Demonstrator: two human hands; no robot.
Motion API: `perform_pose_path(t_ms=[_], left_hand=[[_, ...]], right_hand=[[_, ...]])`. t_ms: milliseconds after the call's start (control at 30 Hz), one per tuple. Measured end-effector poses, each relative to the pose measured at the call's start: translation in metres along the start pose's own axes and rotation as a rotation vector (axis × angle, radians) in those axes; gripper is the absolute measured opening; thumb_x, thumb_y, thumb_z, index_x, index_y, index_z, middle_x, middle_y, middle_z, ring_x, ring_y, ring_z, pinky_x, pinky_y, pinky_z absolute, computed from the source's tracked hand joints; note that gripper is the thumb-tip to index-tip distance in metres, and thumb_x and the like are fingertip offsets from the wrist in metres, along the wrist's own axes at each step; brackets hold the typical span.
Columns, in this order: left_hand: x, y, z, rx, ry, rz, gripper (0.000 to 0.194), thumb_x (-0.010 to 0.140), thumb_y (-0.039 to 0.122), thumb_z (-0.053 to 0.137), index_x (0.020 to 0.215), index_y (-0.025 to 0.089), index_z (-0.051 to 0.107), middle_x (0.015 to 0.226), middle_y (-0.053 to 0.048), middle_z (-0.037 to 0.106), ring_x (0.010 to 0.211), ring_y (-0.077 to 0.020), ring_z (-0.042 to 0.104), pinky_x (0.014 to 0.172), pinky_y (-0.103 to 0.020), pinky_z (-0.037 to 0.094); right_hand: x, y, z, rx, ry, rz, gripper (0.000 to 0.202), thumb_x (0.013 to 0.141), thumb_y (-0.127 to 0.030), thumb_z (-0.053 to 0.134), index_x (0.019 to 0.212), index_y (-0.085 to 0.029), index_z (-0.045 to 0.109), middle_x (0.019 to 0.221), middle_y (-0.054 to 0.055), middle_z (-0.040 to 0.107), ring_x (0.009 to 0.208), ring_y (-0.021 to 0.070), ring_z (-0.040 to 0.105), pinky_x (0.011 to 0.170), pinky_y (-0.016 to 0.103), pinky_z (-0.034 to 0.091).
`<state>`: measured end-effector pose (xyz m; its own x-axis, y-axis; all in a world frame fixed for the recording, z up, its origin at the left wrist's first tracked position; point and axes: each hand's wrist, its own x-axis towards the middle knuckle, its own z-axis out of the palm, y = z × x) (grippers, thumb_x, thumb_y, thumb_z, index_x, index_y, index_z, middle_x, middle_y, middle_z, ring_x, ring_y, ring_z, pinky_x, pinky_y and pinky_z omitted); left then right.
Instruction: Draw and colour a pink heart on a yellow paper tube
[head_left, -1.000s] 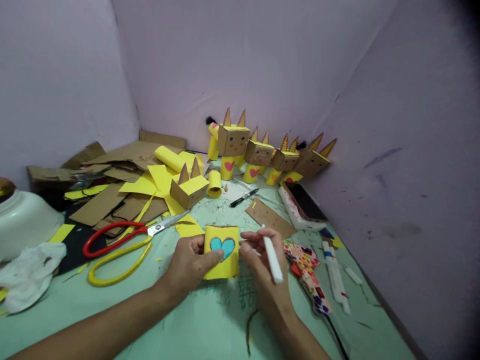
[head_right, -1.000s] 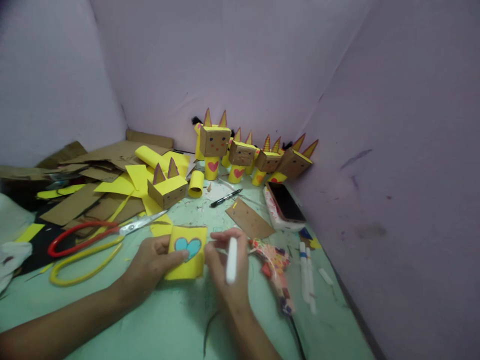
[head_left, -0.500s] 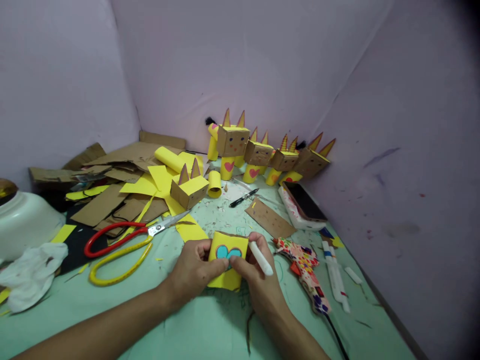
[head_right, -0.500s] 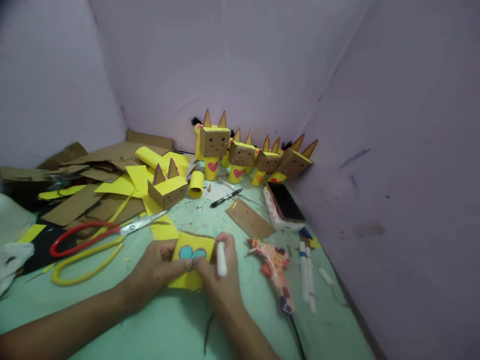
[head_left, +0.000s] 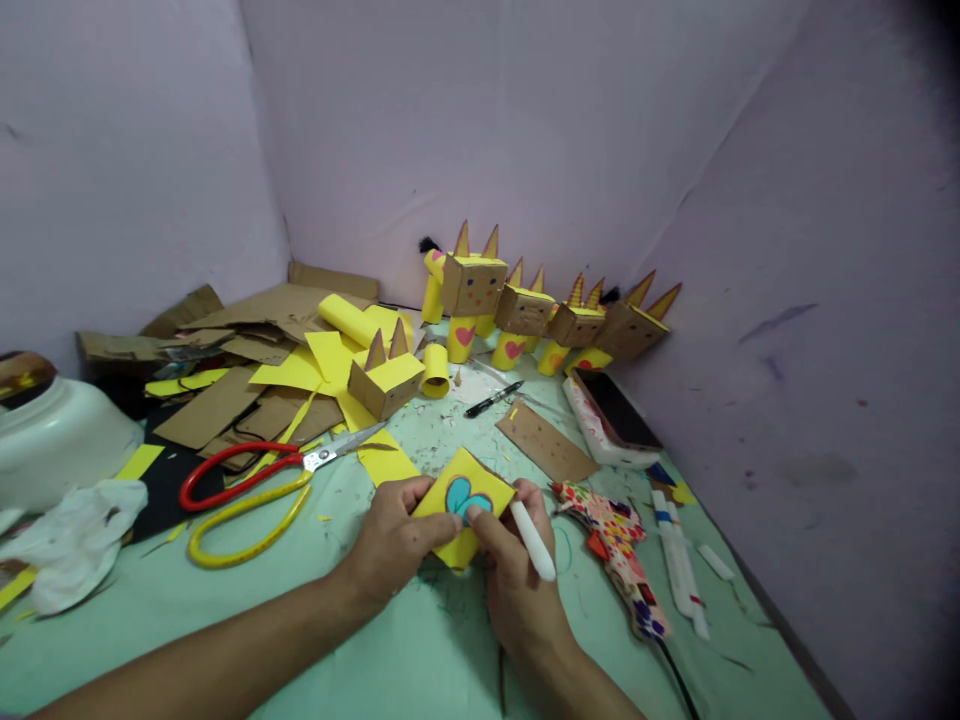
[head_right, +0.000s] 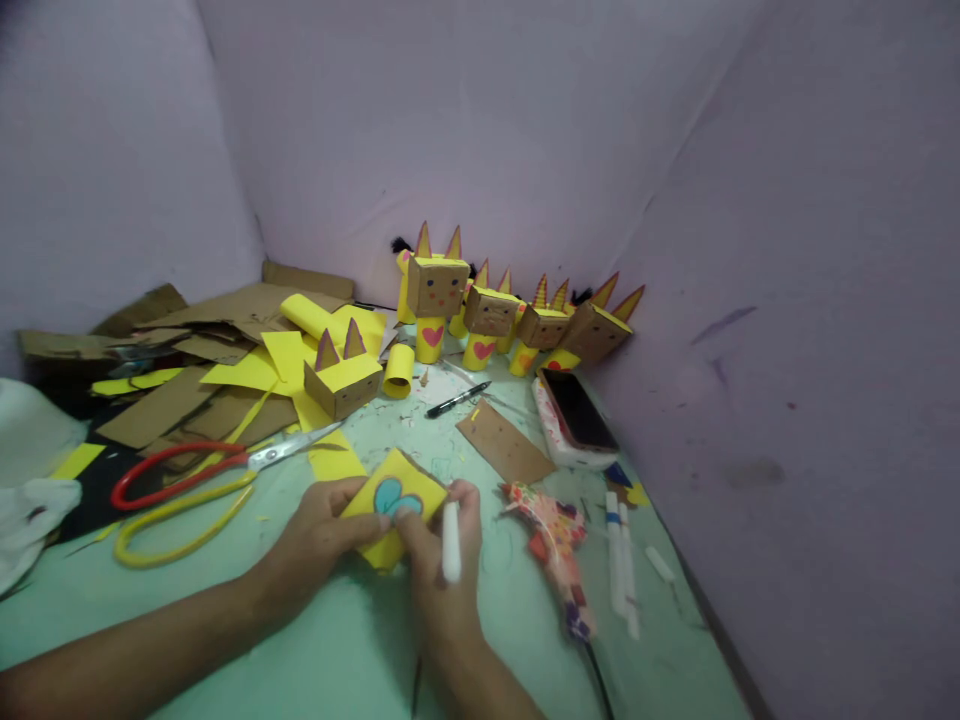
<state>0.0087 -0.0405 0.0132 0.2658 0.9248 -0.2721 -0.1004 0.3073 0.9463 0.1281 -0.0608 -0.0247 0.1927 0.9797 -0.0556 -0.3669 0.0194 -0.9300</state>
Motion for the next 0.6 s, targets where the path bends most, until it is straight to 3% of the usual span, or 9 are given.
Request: perform_pose_path(t_ms=[100,267,400,500,600], left_hand=[[-0.001,0.001,-0.003,0.029,-0.022,-0.007,0.016,0.057,0.025,0.059,0.069,0.013,0.058,0.059,0.001,0.054,0.059,-0.0146,0.050,0.055,-0.025,0.039],[-0.001,0.002,-0.008,0.228,-0.084,-0.006,0.007,0.054,0.020,0.056,0.055,0.014,0.052,0.049,0.004,0.043,0.049,-0.0091,0.037,0.045,-0.021,0.026],[0.002,0.006,-0.013,0.436,-0.128,0.009,0.010,0.053,0.017,0.054,0.048,0.016,0.045,0.046,0.006,0.034,0.047,-0.0073,0.029,0.041,-0.020,0.019],[0.006,0.009,-0.016,0.350,-0.093,0.021,0.010,0.051,0.016,0.059,0.056,0.015,0.050,0.049,0.006,0.042,0.048,-0.0078,0.037,0.043,-0.019,0.026],[0.009,0.007,-0.015,0.019,-0.090,0.058,0.038,0.047,0.018,0.071,0.081,0.015,0.055,0.072,0.001,0.060,0.067,-0.0144,0.055,0.060,-0.023,0.044]], right_hand=[[0.001,-0.004,-0.001,0.000,-0.033,0.020,0.035,0.071,-0.024,0.066,0.089,-0.025,0.035,0.071,-0.008,0.050,0.061,0.0102,0.049,0.054,0.020,0.042],[0.008,-0.016,-0.010,-0.179,-0.104,-0.086,0.055,0.062,-0.026,0.072,0.102,-0.027,0.035,0.091,-0.001,0.059,0.079,0.0164,0.059,0.066,0.027,0.048],[0.011,-0.023,-0.014,-0.333,-0.257,-0.013,0.050,0.060,-0.023,0.072,0.093,-0.025,0.034,0.077,-0.004,0.058,0.062,0.0144,0.056,0.052,0.024,0.044],[0.012,-0.021,-0.013,-0.280,-0.182,-0.042,0.046,0.062,-0.023,0.071,0.088,-0.025,0.033,0.075,-0.005,0.057,0.060,0.0128,0.054,0.052,0.022,0.044],[0.011,-0.016,-0.011,-0.150,-0.012,-0.117,0.043,0.066,-0.026,0.070,0.088,-0.026,0.033,0.078,-0.004,0.056,0.062,0.0124,0.053,0.053,0.023,0.045]])
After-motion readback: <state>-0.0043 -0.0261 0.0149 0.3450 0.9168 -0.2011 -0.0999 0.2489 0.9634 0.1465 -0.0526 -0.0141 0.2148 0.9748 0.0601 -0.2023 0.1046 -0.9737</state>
